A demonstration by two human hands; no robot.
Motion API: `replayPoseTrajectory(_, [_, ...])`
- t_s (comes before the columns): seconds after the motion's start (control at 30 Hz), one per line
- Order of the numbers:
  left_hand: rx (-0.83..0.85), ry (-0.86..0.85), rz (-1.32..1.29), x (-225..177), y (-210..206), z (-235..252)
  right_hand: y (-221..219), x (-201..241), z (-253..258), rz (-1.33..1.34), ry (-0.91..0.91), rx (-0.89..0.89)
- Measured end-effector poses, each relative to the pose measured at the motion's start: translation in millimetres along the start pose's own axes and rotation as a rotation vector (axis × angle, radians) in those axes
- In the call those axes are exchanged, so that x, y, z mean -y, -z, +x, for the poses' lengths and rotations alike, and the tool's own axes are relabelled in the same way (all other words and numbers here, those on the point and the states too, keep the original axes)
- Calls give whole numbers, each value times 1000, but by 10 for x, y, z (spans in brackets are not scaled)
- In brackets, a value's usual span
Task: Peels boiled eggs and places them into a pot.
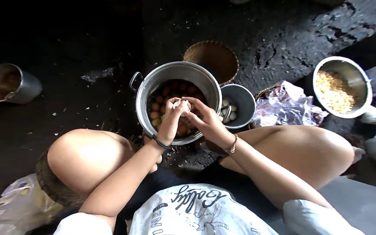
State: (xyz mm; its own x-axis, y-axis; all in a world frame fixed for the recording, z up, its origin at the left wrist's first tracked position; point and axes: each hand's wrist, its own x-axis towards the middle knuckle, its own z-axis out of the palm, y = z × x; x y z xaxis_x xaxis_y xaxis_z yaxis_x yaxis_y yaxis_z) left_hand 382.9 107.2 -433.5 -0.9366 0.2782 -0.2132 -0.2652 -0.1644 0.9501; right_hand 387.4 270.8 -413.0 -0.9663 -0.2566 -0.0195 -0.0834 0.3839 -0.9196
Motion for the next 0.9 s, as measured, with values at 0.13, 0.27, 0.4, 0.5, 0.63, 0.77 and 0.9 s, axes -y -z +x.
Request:
replayPoseTrajectory(0.13, [12, 13, 175, -94, -26, -18, 34, 23, -1, -164, 64, -28])
replayPoseTrajectory(0.27, [-50, -98, 285, 0, -57, -4, 31, 14, -1, -217, 79, -10])
replayPoseTrajectory(0.4, [-41, -121, 273, 16, -70, -18, -14, 28, -14, -265, 69, -16])
replayPoseTrajectory(0.5, [-27, -128, 273, 34, -56, -12, -30, 42, -22, -294, 50, -19])
replayPoseTrajectory(0.63, [-21, -126, 278, 42, -71, -11, -47, 37, -33, -315, 37, -30])
replayPoseTrajectory(0.77, [-14, -133, 279, 72, -82, -17, -66, 62, -33, -315, -20, -24])
replayPoseTrajectory(0.9, [-24, -119, 288, 74, -99, -21, -98, 60, -36, -300, -44, -50])
